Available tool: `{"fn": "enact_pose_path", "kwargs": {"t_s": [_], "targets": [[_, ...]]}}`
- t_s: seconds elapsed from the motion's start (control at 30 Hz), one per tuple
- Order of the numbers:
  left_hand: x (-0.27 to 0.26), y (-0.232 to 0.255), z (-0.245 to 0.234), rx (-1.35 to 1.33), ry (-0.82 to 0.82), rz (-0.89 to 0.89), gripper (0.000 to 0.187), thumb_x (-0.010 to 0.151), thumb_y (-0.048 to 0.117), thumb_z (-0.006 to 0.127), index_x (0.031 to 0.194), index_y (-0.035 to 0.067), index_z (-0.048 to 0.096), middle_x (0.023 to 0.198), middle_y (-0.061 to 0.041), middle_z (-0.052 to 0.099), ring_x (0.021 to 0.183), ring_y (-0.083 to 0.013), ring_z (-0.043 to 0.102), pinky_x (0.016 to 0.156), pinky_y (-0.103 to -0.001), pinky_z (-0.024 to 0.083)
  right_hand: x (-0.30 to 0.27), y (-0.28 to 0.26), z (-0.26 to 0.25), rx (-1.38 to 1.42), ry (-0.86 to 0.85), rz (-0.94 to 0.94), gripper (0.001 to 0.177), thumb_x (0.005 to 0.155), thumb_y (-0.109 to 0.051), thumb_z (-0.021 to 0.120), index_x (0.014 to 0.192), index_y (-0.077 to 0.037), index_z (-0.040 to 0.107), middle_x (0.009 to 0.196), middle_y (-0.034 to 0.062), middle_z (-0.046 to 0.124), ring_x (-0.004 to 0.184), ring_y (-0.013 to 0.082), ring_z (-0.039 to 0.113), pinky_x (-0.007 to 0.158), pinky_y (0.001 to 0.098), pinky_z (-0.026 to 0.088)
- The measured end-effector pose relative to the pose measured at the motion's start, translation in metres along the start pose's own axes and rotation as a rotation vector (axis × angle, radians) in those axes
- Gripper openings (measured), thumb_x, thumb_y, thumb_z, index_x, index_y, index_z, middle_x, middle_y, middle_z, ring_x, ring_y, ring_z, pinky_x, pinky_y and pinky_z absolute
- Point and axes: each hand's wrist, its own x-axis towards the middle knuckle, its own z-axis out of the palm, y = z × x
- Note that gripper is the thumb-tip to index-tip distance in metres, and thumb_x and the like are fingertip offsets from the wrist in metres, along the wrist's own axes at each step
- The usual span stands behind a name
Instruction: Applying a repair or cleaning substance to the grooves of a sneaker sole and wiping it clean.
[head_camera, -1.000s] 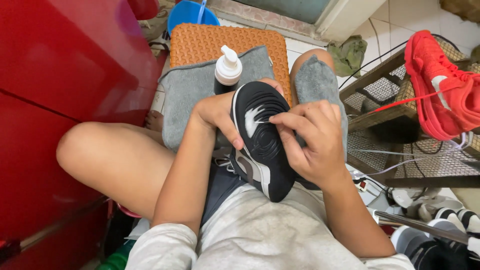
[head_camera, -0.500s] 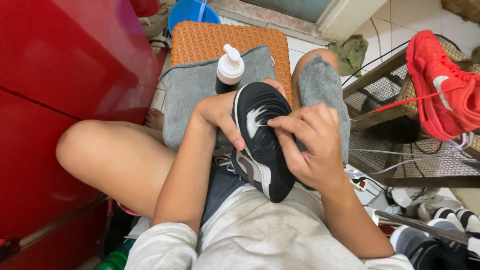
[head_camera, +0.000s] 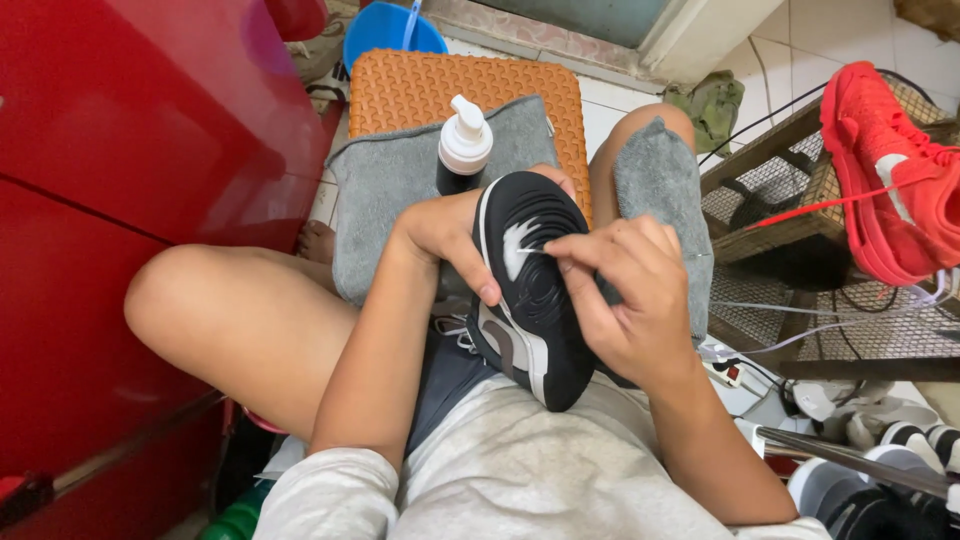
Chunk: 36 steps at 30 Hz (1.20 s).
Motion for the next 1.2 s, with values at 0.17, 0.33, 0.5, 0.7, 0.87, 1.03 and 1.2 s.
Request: {"fn": "enact_pose_path", "kwargs": {"t_s": [0.17,0.33,0.5,0.7,0.87,1.03,1.2], "targets": [[-0.001,0.002,0.001,0.022,-0.006,-0.002,0.103,0.052,0.000,0.101,0.140,-0.003,0.046,0.108,-0.023,0.071,0.101,-0.0228,0.067,0.080,-0.043,0.063,-0.003,0.002,0.001,0.021,-0.013,0.006,0.016,0.096,-0.002,0.070,0.104,-0.012,0.078,0.081,0.0038,0.064,0.079,0.0264,0.060,0.080,0.0362,0.045],[0.002,0.007,0.004,0.018,0.002,0.014,0.097,0.053,-0.003,0.101,0.135,-0.005,0.050,0.106,-0.024,0.072,0.101,-0.0234,0.068,0.079,-0.045,0.063,-0.001,-0.006,0.000,-0.010,-0.003,0.005,0.016,0.096,-0.001,0.071,0.104,-0.013,0.078,0.082,0.0035,0.065,0.081,0.0256,0.060,0.083,0.0371,0.045],[0.001,0.001,0.001,0.025,-0.008,0.001,0.095,0.059,-0.003,0.098,0.140,-0.005,0.047,0.106,-0.024,0.071,0.100,-0.0226,0.066,0.077,-0.043,0.062,-0.005,0.003,-0.006,-0.054,0.042,0.014,0.016,0.096,0.000,0.070,0.106,-0.010,0.079,0.080,0.0043,0.063,0.081,0.0259,0.059,0.083,0.0377,0.044],[0.001,-0.002,0.000,0.002,0.007,0.008,0.100,0.056,-0.002,0.100,0.140,-0.003,0.046,0.109,-0.022,0.071,0.104,-0.0229,0.067,0.082,-0.044,0.062,-0.008,0.000,-0.001,0.000,0.033,0.035,0.017,0.095,-0.001,0.070,0.103,-0.013,0.079,0.080,0.0018,0.062,0.083,0.0243,0.058,0.084,0.0356,0.044],[-0.003,-0.006,-0.004,0.015,0.010,0.008,0.103,0.054,0.000,0.101,0.141,-0.002,0.046,0.113,-0.022,0.070,0.105,-0.0230,0.066,0.084,-0.046,0.062,-0.007,0.009,-0.003,-0.040,0.045,0.027,0.018,0.096,0.001,0.070,0.105,-0.011,0.079,0.080,0.0047,0.062,0.083,0.0265,0.057,0.083,0.0382,0.043],[-0.002,-0.005,-0.001,-0.026,0.014,0.001,0.106,0.051,-0.003,0.100,0.142,-0.003,0.045,0.111,-0.024,0.070,0.104,-0.0252,0.068,0.083,-0.046,0.062,-0.008,0.003,-0.003,-0.010,0.030,0.035,0.018,0.093,0.000,0.071,0.102,-0.014,0.079,0.079,0.0019,0.062,0.082,0.0242,0.058,0.083,0.0351,0.043],[-0.003,-0.005,-0.003,-0.022,0.007,0.001,0.103,0.053,-0.005,0.100,0.141,-0.003,0.046,0.111,-0.025,0.070,0.104,-0.0254,0.067,0.081,-0.046,0.062,-0.003,0.017,-0.013,-0.068,-0.007,0.036,0.015,0.095,0.001,0.072,0.102,-0.011,0.079,0.078,0.0053,0.062,0.081,0.0283,0.059,0.082,0.0395,0.045]]}}
